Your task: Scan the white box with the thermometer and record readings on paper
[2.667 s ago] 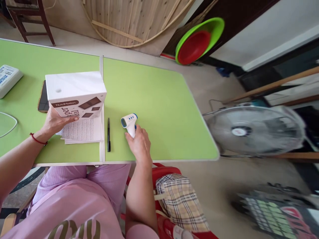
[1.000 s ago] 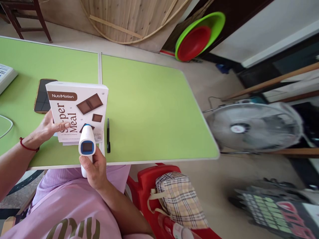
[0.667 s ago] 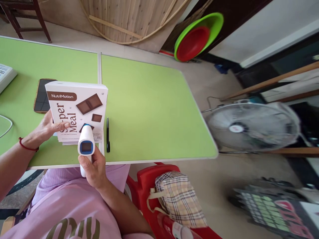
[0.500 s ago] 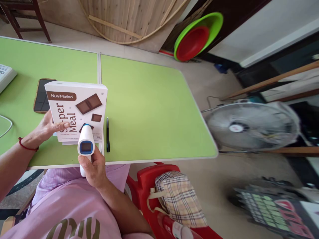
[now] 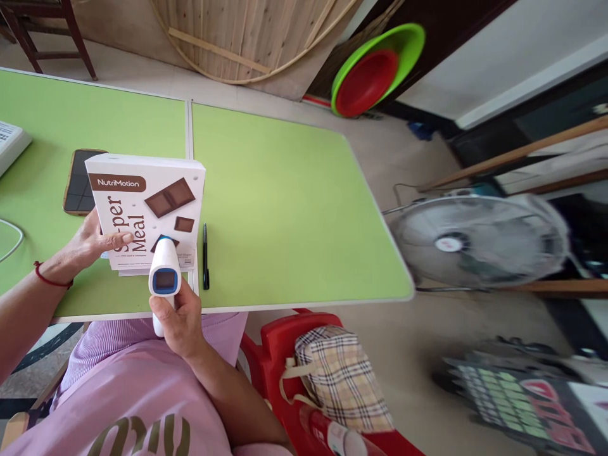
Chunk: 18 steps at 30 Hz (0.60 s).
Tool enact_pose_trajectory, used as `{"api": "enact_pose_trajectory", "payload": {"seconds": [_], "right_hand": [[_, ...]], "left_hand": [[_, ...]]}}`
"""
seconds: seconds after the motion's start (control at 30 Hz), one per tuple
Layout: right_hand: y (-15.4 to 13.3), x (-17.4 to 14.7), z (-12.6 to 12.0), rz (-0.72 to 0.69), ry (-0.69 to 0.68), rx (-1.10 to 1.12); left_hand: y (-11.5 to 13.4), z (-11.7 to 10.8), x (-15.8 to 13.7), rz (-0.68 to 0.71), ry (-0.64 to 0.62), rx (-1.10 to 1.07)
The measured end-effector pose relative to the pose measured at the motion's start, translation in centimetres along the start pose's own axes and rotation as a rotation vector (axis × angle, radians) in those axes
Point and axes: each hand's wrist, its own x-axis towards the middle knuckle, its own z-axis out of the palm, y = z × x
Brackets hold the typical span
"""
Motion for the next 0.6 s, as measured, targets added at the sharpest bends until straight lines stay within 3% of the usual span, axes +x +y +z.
{"api": "enact_pose_trajectory", "payload": {"seconds": [0.6], "right_hand": [[0.39,0.04,-0.19,0.024,-0.02,0.016]], "left_hand": [[0.64,-0.04,0.09,-0.056,-0.036,0.028]]}}
